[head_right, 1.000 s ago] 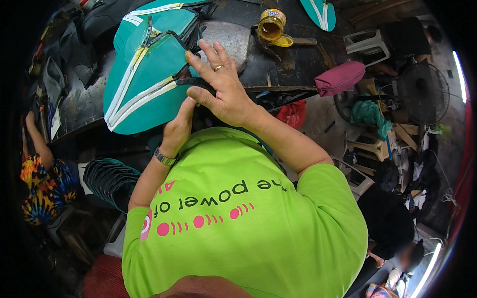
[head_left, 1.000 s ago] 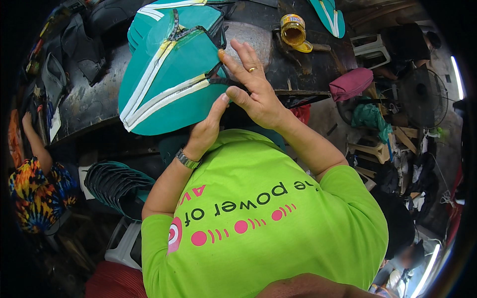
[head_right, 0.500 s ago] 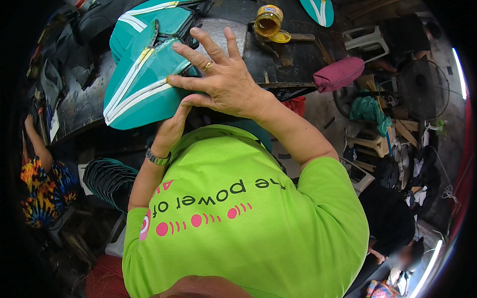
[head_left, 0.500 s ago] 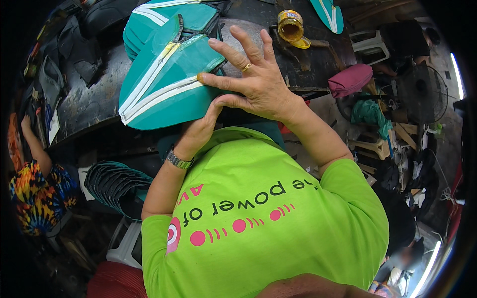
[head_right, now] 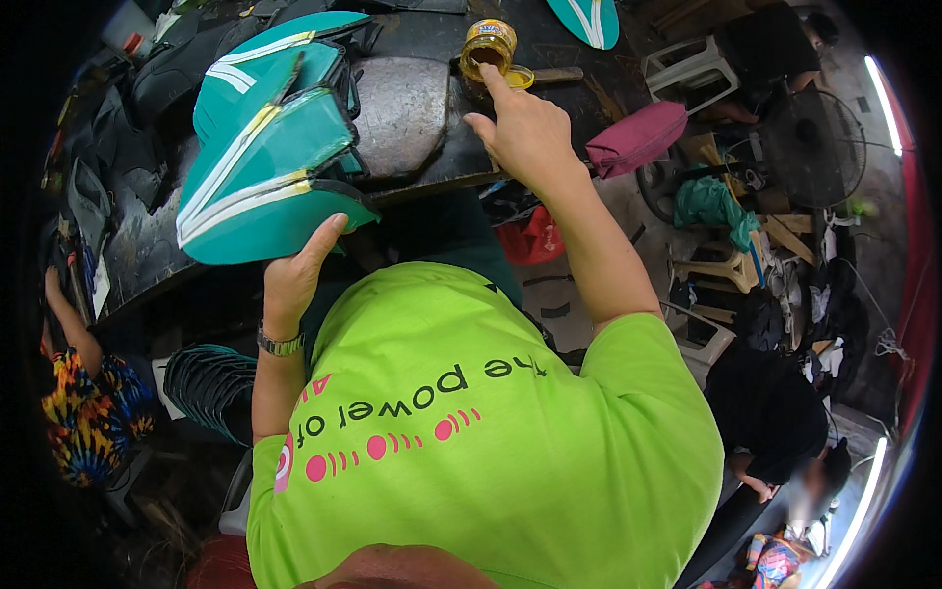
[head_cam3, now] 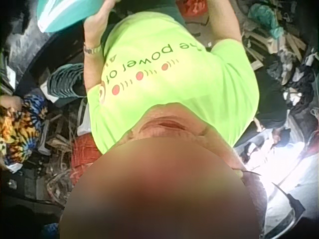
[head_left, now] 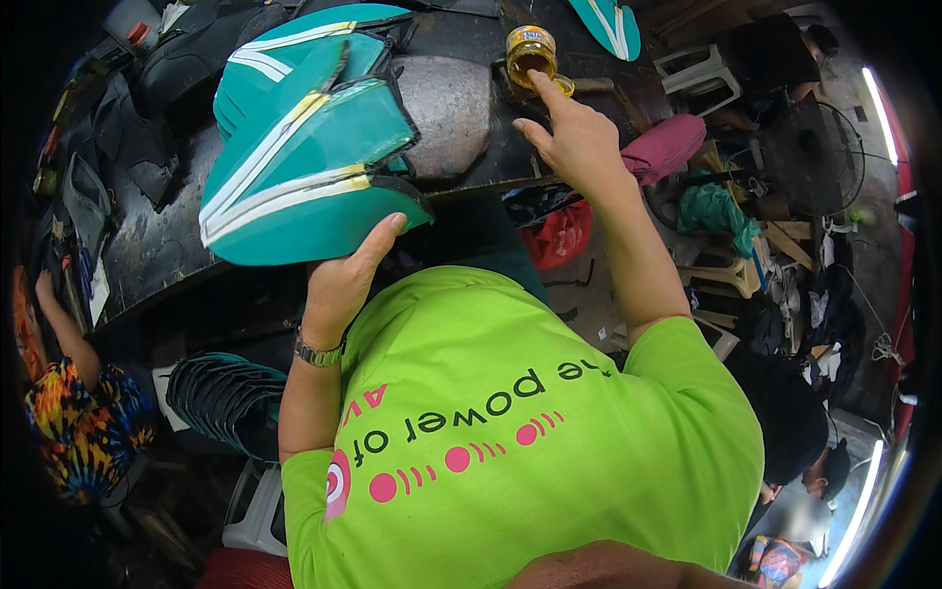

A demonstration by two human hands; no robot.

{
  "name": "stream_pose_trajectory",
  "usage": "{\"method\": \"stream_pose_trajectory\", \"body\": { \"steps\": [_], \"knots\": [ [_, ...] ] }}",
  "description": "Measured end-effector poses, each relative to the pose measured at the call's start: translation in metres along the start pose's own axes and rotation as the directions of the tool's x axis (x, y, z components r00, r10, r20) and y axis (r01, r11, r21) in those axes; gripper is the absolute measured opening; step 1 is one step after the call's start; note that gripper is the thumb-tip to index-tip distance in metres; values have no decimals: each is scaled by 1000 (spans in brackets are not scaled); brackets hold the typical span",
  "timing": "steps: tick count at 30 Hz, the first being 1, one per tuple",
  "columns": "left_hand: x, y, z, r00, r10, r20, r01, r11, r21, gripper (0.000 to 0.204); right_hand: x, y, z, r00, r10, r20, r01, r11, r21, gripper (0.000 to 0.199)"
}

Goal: The person repeatedly applies a yellow adhesive from a small jar onto the edges of teal flip-flops using their fingers. They handle multiple sandals one at a time, spreading the glue along the seams and then placing each sandal on the table.

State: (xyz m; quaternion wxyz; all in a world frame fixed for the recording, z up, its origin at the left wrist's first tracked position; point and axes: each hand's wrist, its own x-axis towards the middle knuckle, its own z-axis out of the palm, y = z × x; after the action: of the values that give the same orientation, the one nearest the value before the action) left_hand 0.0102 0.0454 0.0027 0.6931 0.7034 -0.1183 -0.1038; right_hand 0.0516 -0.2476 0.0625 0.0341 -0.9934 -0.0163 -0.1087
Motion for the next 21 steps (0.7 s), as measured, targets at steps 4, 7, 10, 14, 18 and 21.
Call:
{"method": "stream_pose_trajectory", "body": {
  "steps": [4,7,10,14,18,21],
  "knots": [
    [4,2,1,1000,-14,4,14,1000,21,20,12,9,15,987,93,129,-70,983,-170,66],
    [5,4,-1,990,-142,22,142,948,-284,20,17,4,16,979,114,169,-76,973,-217,61],
    [5,5,-2,988,-152,30,150,884,-443,21,16,-7,4,996,19,87,-1,980,-198,51],
    [6,9,-4,977,-201,68,212,901,-379,20,6,-28,-23,978,-189,-91,203,962,182,43],
    [6,13,-3,974,-195,114,221,924,-313,21,-1,-56,-27,823,-534,-193,518,566,641,61],
    [5,14,-2,973,-177,145,219,905,-365,24,-2,-75,-10,760,-640,-111,584,599,547,55]
  ]
}}
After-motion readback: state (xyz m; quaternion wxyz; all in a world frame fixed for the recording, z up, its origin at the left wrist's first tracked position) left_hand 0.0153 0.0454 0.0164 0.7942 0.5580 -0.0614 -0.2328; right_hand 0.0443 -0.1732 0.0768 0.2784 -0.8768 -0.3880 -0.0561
